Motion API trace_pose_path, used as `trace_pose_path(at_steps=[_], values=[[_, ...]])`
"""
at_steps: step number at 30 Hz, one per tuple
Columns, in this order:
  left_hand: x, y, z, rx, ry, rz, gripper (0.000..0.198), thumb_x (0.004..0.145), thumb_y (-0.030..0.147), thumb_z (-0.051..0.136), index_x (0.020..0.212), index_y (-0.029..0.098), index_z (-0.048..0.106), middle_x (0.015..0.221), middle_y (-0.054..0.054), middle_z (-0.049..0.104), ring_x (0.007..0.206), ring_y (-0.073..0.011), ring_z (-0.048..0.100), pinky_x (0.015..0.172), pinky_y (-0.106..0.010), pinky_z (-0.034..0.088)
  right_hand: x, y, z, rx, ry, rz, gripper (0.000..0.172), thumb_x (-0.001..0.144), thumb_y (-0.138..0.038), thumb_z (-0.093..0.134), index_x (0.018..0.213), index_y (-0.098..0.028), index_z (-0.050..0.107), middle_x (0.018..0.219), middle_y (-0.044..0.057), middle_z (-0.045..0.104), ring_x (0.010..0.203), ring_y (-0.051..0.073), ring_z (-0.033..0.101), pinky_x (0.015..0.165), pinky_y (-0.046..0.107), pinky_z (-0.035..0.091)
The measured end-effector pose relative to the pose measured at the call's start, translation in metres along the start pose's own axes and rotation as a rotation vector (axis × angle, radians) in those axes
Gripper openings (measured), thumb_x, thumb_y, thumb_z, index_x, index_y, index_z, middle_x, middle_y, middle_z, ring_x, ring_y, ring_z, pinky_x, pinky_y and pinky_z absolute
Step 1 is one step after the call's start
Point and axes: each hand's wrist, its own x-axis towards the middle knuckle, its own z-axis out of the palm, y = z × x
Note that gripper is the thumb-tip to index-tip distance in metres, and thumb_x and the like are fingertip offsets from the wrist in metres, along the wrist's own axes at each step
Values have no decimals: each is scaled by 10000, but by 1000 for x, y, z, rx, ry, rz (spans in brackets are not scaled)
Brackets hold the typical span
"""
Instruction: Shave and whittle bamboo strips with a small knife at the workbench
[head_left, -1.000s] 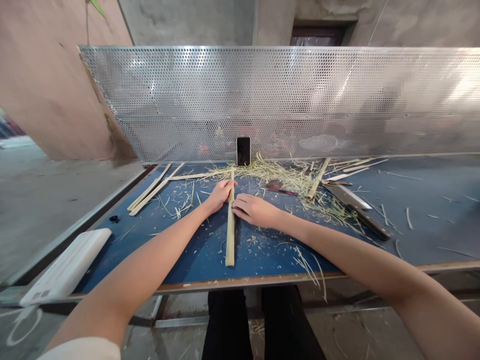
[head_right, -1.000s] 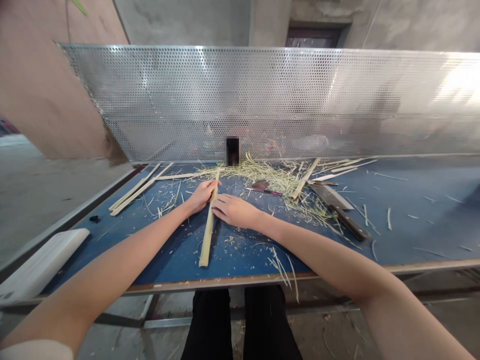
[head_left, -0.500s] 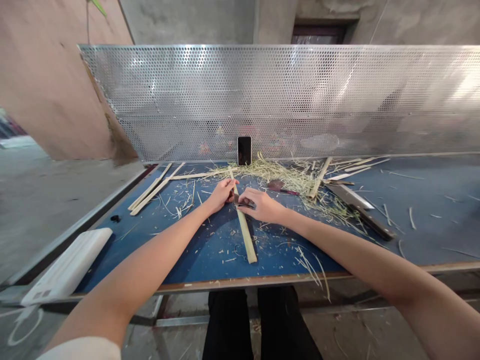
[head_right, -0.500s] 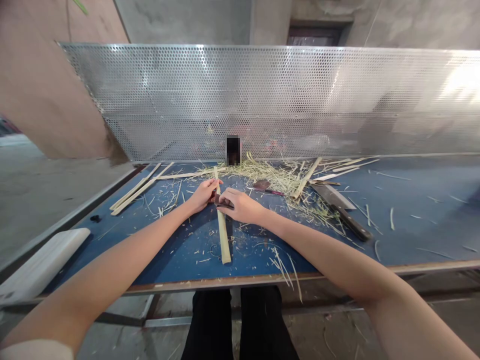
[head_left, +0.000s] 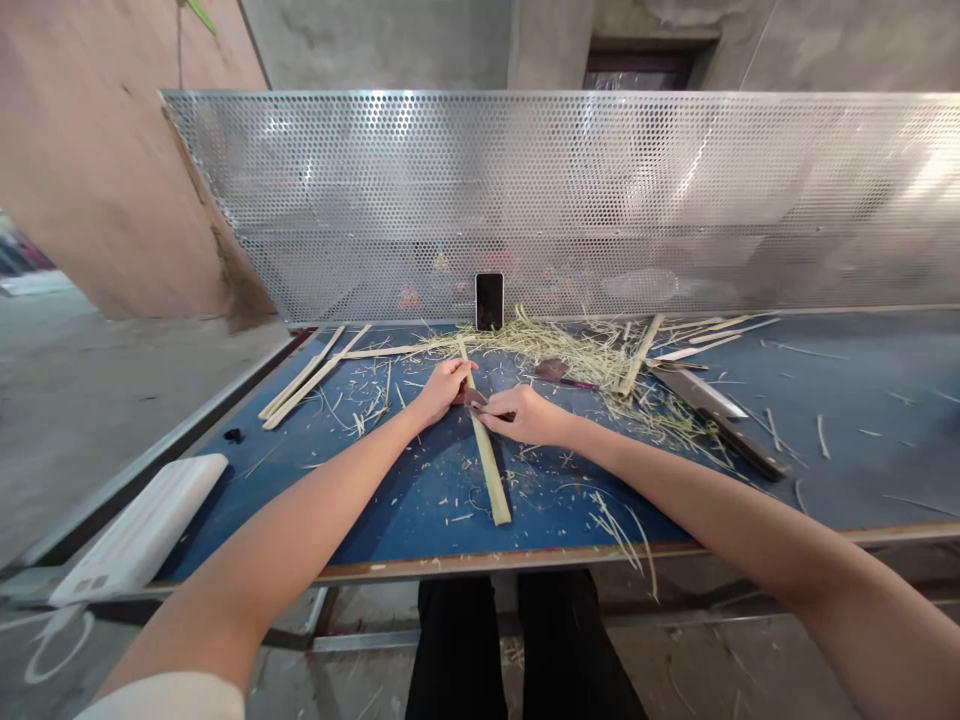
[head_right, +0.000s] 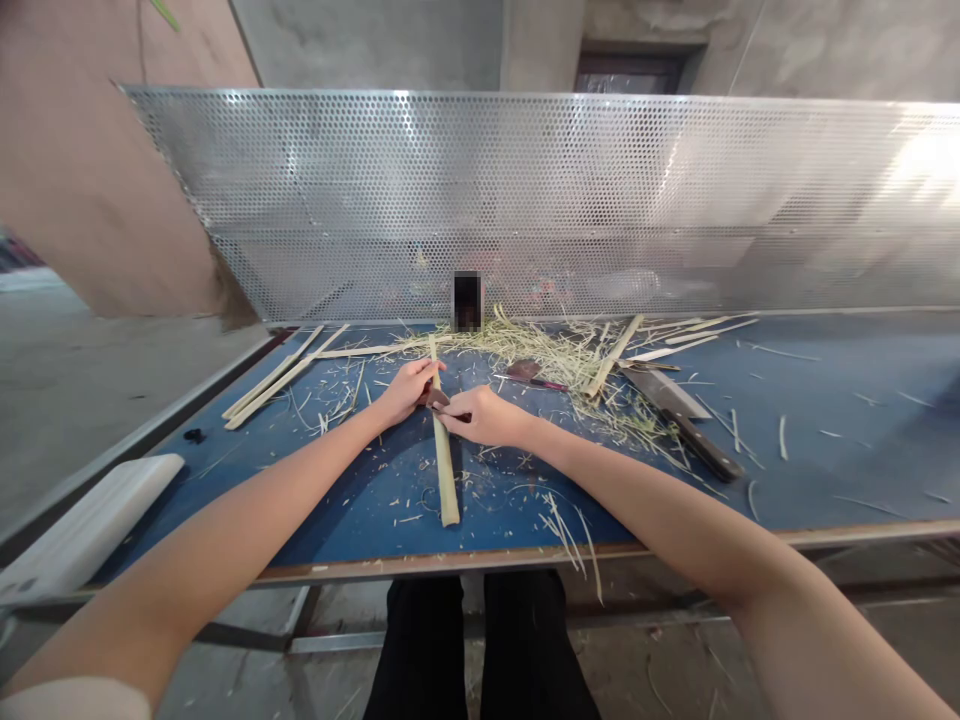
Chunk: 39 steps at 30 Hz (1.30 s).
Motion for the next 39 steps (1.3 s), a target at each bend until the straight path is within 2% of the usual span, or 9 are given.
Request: trace_pose_path(at_steps=[5,10,12,18,25,28,31,34,39], values=[[2,-3,-2,27,-17,45,176,1006,283,590,936,147,678,595,52,444,439,-79,371,420,-199,228,-1,-2,-3,5,-60,-73,404,1087,-304,482,755,-196,685,696,7,565,620,134,496,621,312,440],[-1,1,-1,52,-47,58,177,997,304,590,958,156,680,593,65,413,426,-81,352,411,-204,247,5,4,3,-226,104,0,281,1080,-303,515,1001,-172,750,1001,95,600,797,179,586,769,360,553],[-3,4,0,54,-67,46,182,1005,304,570,964,160,674,577,74,386,404,-79,307,396,-209,212,7,5,6,-243,91,5,230,1077,-304,534,1114,-175,721,1100,118,607,899,206,622,849,391,576],[-3,5,2,20,-60,12,172,979,324,638,950,157,671,580,80,386,404,-70,315,400,-199,202,7,6,11,-221,7,71,369,1118,-292,461,1443,-189,604,1126,109,679,969,227,680,870,398,597],[-2,-1,0,1,-97,53,202,1018,322,574,904,166,630,518,96,350,377,-67,279,402,-190,175,-2,-1,8,-75,-64,-151,343,1114,-327,505,1233,-152,775,895,76,681,786,175,657,739,327,569],[0,-1,-1,11,-103,44,186,1010,305,580,908,162,638,536,83,385,384,-69,309,399,-194,172,-1,4,10,-189,9,-86,340,1109,-306,510,1257,-130,761,877,82,679,808,197,659,751,352,571],[0,-1,0,30,-100,32,182,1001,293,591,895,156,645,548,74,408,388,-68,320,399,-198,179,0,3,13,-133,40,-31,328,1099,-254,510,1035,-115,800,858,78,672,777,182,674,761,341,583],[-1,0,2,14,-122,40,208,1007,319,594,875,163,632,525,86,371,383,-67,294,408,-197,189,-2,-4,11,27,-39,-115,368,1088,-242,527,830,-155,774,860,68,688,838,168,708,847,317,590],[-3,0,5,48,-103,92,204,1003,316,593,880,162,649,526,78,379,409,-77,323,417,-199,219,0,-2,6,-117,-3,-112,329,1093,-249,512,961,-149,797,880,90,707,823,196,677,776,358,570]])
